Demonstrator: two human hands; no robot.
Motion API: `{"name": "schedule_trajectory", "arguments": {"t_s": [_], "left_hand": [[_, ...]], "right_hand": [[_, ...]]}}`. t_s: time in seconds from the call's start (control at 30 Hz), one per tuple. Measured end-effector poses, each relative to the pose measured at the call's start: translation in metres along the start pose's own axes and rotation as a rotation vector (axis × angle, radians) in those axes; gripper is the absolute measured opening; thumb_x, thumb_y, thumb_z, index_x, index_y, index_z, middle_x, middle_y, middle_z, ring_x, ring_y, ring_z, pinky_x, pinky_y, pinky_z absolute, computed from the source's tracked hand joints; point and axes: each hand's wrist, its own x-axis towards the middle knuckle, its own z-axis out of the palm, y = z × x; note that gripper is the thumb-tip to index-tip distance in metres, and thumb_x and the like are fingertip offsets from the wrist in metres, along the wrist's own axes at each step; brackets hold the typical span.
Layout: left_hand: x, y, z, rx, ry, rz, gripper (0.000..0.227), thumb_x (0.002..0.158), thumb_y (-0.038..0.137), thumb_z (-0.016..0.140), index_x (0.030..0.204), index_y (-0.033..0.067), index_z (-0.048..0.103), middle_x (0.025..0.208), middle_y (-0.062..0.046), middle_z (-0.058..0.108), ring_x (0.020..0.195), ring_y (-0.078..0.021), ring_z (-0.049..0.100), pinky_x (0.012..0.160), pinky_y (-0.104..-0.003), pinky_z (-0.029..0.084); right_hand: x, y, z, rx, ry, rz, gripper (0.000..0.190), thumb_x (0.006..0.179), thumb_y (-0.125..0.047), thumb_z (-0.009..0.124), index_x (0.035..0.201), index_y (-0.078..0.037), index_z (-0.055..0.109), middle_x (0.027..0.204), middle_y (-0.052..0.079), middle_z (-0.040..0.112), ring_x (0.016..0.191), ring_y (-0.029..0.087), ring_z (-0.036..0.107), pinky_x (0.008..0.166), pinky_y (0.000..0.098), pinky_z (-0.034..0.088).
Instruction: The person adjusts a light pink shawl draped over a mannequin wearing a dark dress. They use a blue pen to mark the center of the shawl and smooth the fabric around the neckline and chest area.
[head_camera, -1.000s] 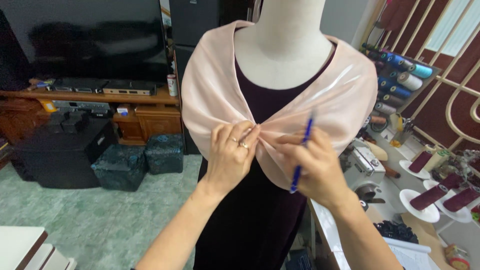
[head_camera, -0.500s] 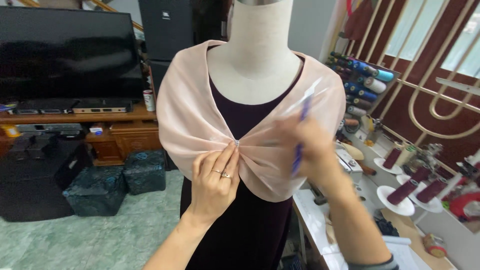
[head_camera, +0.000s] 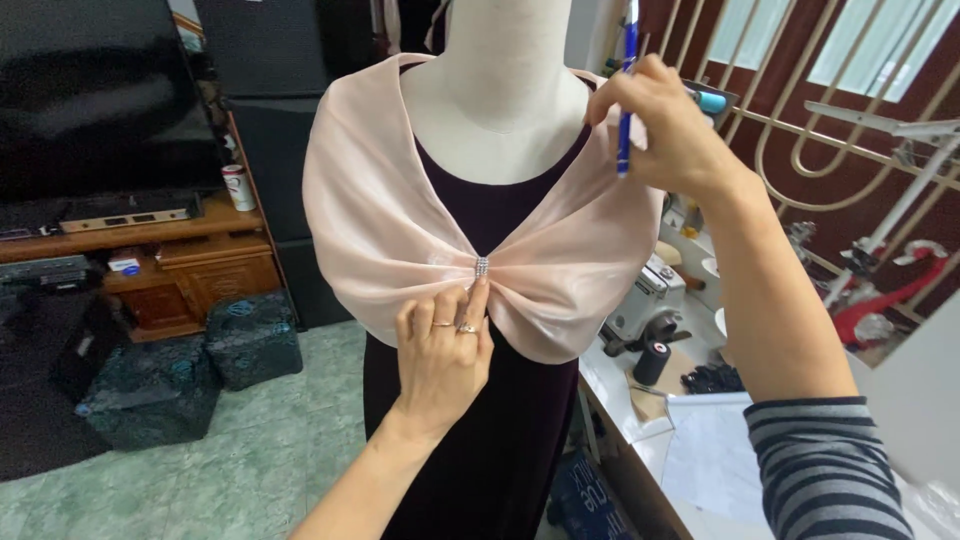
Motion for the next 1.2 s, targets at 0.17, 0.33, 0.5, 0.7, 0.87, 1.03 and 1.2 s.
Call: {"name": "schedule_trajectory", "arguments": {"t_s": [0.17, 0.33, 0.5, 0.7, 0.87, 1.03, 1.2], "left_hand": [[0.0, 0.002, -0.005, -0.024, -0.078, -0.012, 0.052, 0.082, 0.022, 0.065, 0.132, 0.0061, 0.057, 0.09, -0.007, 0.059, 0.08, -0.026, 0.054, 0.072, -0.039, 0.043], [-0.004, 0.0, -0.003, -0.099, -0.149, -0.018, 0.063, 0.08, 0.024, 0.067, 0.137, 0.0014, 0.051, 0.092, -0.006, 0.065, 0.081, -0.0213, 0.061, 0.066, -0.034, 0.05], [-0.005, -0.005, 0.0, -0.164, -0.082, 0.037, 0.037, 0.08, 0.027, 0.061, 0.108, 0.0032, 0.064, 0.072, -0.005, 0.056, 0.067, -0.0237, 0.058, 0.055, -0.033, 0.046], [-0.004, -0.007, -0.001, -0.216, -0.061, 0.042, 0.037, 0.079, 0.025, 0.061, 0.106, 0.0001, 0.065, 0.071, -0.008, 0.057, 0.067, -0.0261, 0.061, 0.052, -0.034, 0.05], [-0.003, -0.008, -0.002, -0.228, -0.073, 0.043, 0.037, 0.078, 0.025, 0.061, 0.107, 0.0017, 0.063, 0.071, -0.007, 0.056, 0.068, -0.0256, 0.061, 0.051, -0.034, 0.051], [-0.001, -0.009, -0.006, -0.232, -0.064, 0.04, 0.035, 0.078, 0.025, 0.061, 0.105, 0.0028, 0.063, 0.071, -0.006, 0.056, 0.066, -0.0249, 0.062, 0.05, -0.033, 0.051], [0.0, -0.009, -0.005, -0.205, -0.06, 0.045, 0.036, 0.076, 0.024, 0.062, 0.105, 0.0035, 0.063, 0.07, -0.005, 0.056, 0.065, -0.0242, 0.062, 0.05, -0.032, 0.051]], "right_hand": [[0.0, -0.013, 0.013, -0.152, -0.091, 0.002, 0.042, 0.064, 0.013, 0.051, 0.099, -0.008, 0.057, 0.084, 0.008, 0.046, 0.092, 0.026, 0.038, 0.085, 0.0379, 0.031], [0.001, -0.036, 0.02, -0.259, -0.104, -0.04, 0.046, 0.059, 0.012, 0.051, 0.099, -0.01, 0.055, 0.091, 0.005, 0.053, 0.095, 0.025, 0.041, 0.082, 0.0373, 0.03], [-0.005, -0.041, 0.035, -0.193, 0.002, -0.139, 0.031, 0.066, 0.006, 0.065, 0.09, -0.012, 0.06, 0.083, 0.008, 0.061, 0.089, 0.028, 0.052, 0.083, 0.0371, 0.039], [0.003, -0.068, 0.035, -0.255, -0.181, -0.085, 0.038, 0.059, 0.012, 0.058, 0.09, -0.01, 0.059, 0.074, 0.006, 0.061, 0.085, 0.025, 0.053, 0.086, 0.0377, 0.04], [0.004, -0.071, 0.055, -0.174, -0.207, -0.194, 0.031, 0.064, 0.003, 0.06, 0.092, -0.01, 0.058, 0.073, 0.006, 0.058, 0.078, 0.027, 0.057, 0.082, 0.0399, 0.043], [0.002, -0.057, 0.069, -0.198, -0.22, -0.278, 0.019, 0.077, -0.026, 0.07, 0.086, -0.017, 0.055, 0.069, 0.0, 0.057, 0.075, 0.02, 0.055, 0.081, 0.0338, 0.04], [0.009, -0.056, 0.063, -0.152, -0.272, -0.246, 0.027, 0.083, -0.034, 0.07, 0.091, -0.013, 0.056, 0.07, 0.004, 0.055, 0.07, 0.025, 0.058, 0.078, 0.0359, 0.045]]}}
